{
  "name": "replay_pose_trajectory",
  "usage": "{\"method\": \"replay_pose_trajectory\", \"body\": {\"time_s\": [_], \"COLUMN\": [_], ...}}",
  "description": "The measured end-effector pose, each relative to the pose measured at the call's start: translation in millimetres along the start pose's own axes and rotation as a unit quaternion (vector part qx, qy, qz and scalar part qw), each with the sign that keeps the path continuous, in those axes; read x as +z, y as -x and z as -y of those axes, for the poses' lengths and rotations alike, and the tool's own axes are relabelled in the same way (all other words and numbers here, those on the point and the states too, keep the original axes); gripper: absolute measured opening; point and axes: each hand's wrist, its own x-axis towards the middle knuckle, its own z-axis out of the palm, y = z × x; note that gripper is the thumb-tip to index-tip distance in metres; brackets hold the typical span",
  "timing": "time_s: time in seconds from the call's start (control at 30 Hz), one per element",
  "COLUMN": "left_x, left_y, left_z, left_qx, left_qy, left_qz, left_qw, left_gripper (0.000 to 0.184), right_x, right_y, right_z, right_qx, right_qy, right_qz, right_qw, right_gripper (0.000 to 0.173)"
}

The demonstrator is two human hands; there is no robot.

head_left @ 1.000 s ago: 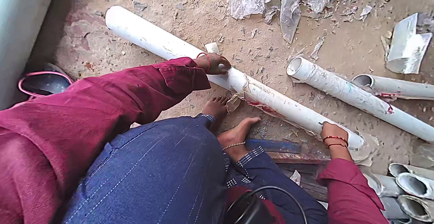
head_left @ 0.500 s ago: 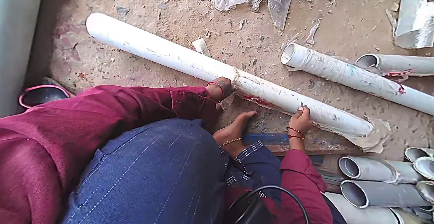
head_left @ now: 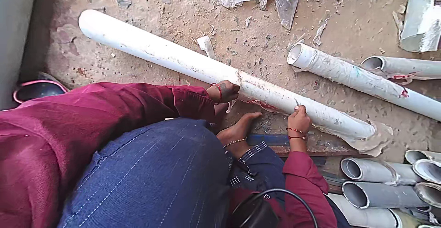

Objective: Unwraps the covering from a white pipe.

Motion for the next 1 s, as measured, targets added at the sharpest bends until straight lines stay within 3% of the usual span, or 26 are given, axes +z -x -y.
{"method": "replay_pose_trajectory", "body": {"time_s": [0.07, 0.1, 0.13, 0.17, 0.2, 0.23, 0.3, 0.37, 0.57, 0.73, 0.83, 0.9, 1.0], "left_x": [19, 42, 73, 43, 22, 14, 9, 5, -3, -11, -16, -20, -20], "left_y": [7, 9, 3, 12, 12, 13, 16, 22, 28, 20, 21, 23, 24], "left_z": [5, 18, 38, 18, 5, -2, -8, -11, -20, -43, -51, -57, -58], "left_qx": [-0.023, 0.011, 0.086, 0.008, -0.035, -0.05, -0.045, -0.035, -0.006, -0.073, -0.071, -0.068, -0.07], "left_qy": [-0.018, -0.035, -0.058, -0.025, 0.005, 0.025, 0.03, 0.019, -0.029, -0.118, -0.139, -0.15, -0.159], "left_qz": [-0.003, -0.08, -0.224, -0.05, 0.051, 0.082, 0.086, 0.082, 0.101, 0.168, 0.18, 0.186, 0.187], "left_qw": [1.0, 0.996, 0.969, 0.998, 0.998, 0.995, 0.995, 0.996, 0.994, 0.976, 0.971, 0.969, 0.967], "left_gripper": [0.036, 0.04, 0.042, 0.039, 0.036, 0.034, 0.031, 0.03, 0.031, 0.03, 0.03, 0.03, 0.029], "right_x": [-2, -1, -2, -4, -7, -9, -12, -11, 3, 11, 20, 20, 6], "right_y": [11, 18, 26, 32, 36, 39, 43, 44, 42, 38, 36, 36, 43], "right_z": [17, 29, 43, 58, 74, 89, 114, 129, 129, 118, 114, 117, 128], "right_qx": [-0.076, -0.126, -0.172, -0.213, -0.249, -0.282, -0.325, -0.347, -0.398, -0.455, -0.473, -0.472, -0.45], "right_qy": [-0.031, -0.062, -0.091, -0.109, -0.107, -0.082, -0.008, 0.05, 0.05, 0.006, -0.018, -0.013, 0.048], "right_qz": [-0.05, -0.063, -0.048, -0.012, 0.04, 0.091, 0.161, 0.177, 0.094, 0.027, -0.021, -0.027, 0.043], "right_qw": [0.995, 0.988, 0.98, 0.971, 0.962, 0.952, 0.932, 0.92, 0.911, 0.89, 0.881, 0.881, 0.891], "right_gripper": [0.034, 0.032, 0.03, 0.031, 0.031, 0.032, 0.033, 0.032, 0.023, 0.02, 0.019, 0.02, 0.02]}}
